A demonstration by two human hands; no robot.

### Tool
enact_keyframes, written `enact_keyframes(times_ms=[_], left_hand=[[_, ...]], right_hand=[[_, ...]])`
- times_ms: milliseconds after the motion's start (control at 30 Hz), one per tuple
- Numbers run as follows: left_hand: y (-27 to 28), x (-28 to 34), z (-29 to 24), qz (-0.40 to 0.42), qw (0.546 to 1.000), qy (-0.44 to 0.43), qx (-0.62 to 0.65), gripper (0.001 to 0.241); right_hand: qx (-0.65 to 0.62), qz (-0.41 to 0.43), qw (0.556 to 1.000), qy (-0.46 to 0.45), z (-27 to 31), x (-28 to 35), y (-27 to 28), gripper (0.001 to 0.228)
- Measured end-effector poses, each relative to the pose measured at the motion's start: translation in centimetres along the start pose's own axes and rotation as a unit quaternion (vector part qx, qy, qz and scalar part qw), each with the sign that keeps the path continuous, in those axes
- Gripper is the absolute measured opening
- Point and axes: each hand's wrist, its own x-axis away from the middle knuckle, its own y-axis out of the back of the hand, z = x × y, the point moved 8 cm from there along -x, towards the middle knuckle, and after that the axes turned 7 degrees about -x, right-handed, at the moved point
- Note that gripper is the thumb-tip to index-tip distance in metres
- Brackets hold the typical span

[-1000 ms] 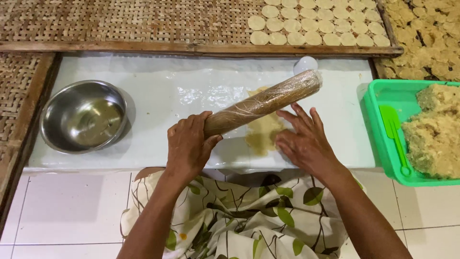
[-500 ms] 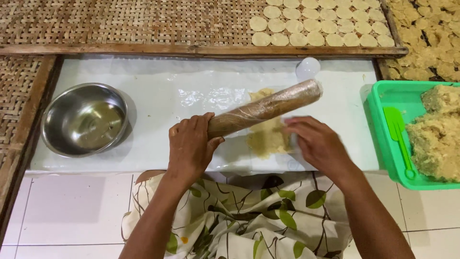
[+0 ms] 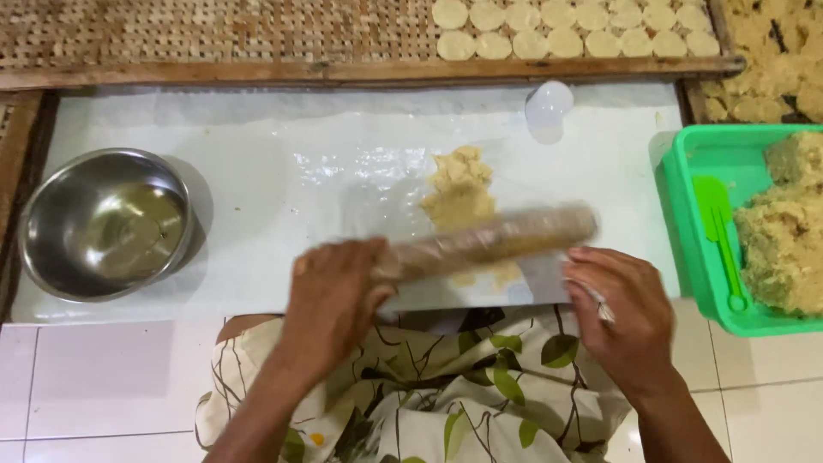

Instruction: Flattening dough with a rolling pin and cutting it into circular shapes for drying.

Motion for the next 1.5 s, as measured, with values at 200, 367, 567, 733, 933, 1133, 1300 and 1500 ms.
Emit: enact_keyframes(times_ms=[200, 367, 567, 733, 933, 1133, 1300, 1500], left_hand=[[2.6, -0.3, 0.6, -0.061, 0.997, 0.038, 0.008, 0.063], [2.1, 0.4, 0.9, -0.055, 0.998, 0.033, 0.004, 0.061], [1.8, 0.7, 0.6, -0.036, 0.998, 0.045, 0.029, 0.061], [1.8, 0.5, 0.2, -0.046, 0.998, 0.031, 0.036, 0.058], [1.7, -0.3, 0.8, -0.059, 0.997, 0.035, 0.029, 0.059], [1.6, -0.6, 1.9, -0.048, 0.997, 0.056, 0.013, 0.063], [1.4, -0.8, 2.2, -0.033, 0.996, 0.078, 0.015, 0.064], [1.5, -0.5, 2.6, -0.063, 0.997, 0.053, 0.008, 0.062]], right_hand=[[0.027, 0.096, 0.994, 0.051, 3.6, -1.5, -4.4, 0.031], [0.047, 0.093, 0.994, 0.031, 3.6, -0.1, -5.5, 0.031], [0.043, 0.08, 0.996, 0.013, 3.8, 0.5, -6.2, 0.03], [0.029, 0.071, 0.997, 0.027, 3.9, 0.7, -6.4, 0.024], [-0.066, 0.066, 0.995, 0.02, 2.0, 0.6, -4.4, 0.015], [-0.026, -0.024, 0.989, -0.145, -9.7, -2.4, 3.7, 0.007], [0.071, -0.083, 0.978, -0.176, -23.1, -3.8, 8.3, 0.02], [0.147, -0.029, 0.973, -0.178, -28.6, -5.9, 8.7, 0.016]])
